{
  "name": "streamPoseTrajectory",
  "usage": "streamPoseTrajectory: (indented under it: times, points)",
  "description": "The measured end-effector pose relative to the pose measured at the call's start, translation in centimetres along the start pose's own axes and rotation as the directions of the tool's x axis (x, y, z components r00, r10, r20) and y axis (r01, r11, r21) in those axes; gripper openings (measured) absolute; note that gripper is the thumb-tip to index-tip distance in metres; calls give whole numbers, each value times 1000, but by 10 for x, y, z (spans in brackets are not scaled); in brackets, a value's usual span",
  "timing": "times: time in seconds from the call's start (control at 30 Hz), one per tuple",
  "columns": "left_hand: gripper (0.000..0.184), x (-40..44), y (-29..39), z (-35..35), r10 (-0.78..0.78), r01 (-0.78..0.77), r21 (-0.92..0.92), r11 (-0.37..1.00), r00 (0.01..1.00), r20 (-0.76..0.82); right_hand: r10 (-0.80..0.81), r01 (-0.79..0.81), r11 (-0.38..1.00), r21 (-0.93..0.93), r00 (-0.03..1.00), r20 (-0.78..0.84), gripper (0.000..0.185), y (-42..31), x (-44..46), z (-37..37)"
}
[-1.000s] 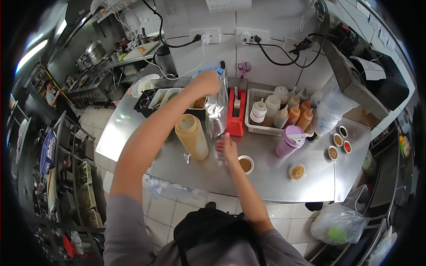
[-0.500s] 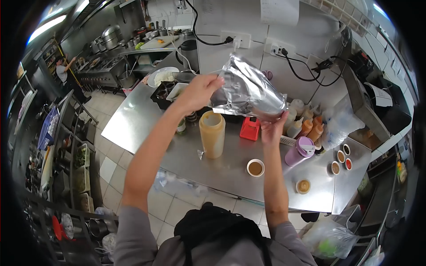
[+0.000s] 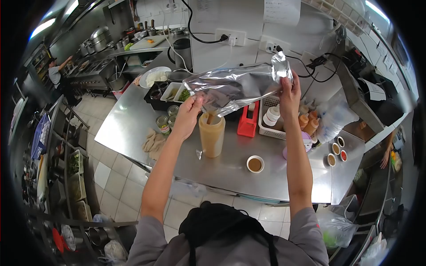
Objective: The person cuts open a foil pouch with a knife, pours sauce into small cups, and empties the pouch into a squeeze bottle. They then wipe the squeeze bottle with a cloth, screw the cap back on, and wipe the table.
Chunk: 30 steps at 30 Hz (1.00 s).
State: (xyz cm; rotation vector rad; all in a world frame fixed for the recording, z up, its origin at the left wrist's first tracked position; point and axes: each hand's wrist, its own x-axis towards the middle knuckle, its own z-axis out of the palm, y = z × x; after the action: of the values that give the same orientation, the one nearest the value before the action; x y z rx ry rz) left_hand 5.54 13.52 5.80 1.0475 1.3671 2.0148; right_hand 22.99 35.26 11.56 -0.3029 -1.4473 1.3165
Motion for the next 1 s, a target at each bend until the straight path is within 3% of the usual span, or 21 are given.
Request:
streamPoseTrajectory:
  times: [0.1,0.2,0.37,0.6,0.67,0.7,0.77,0.8,0.9,1.0]
  points:
    - [30,-7,2,-2,-5,5,-1,1000,1000,-11,-43,44,998,-35,999,23,42,-17,-3,12]
    - [29,-13,-13,-11,-11,16,126,992,999,-45,-124,126,992,-23,989,76,48,-23,-1,22]
    - [27,-14,-41,-26,4,-4,-6,1000,999,-52,-227,237,970,-58,964,135,58,-41,-1,44]
    - [23,-17,-47,-39,-148,147,-108,983,989,-8,-180,181,983,10,974,137,60,-36,-3,49]
    - [31,-18,-18,-25,-24,6,-223,975,997,-78,-122,116,991,66,987,100,52,-44,-11,51]
    - [35,-18,-2,-18,35,-66,-275,959,993,-116,-153,153,988,3,985,76,49,-41,-10,49]
    - [39,-8,15,-21,267,-252,105,962,947,-180,-219,220,967,-126,975,24,44,-30,-9,44]
    - [42,-3,25,-21,383,-323,293,900,907,-177,-236,237,967,-98,971,21,43,-32,-11,44]
    - [49,13,72,20,435,-395,401,827,900,-11,-295,297,954,-45,955,33,41,-37,-16,50]
    - [60,38,82,58,381,-420,609,672,902,203,-390,397,912,-97,917,87,40,-42,-19,55]
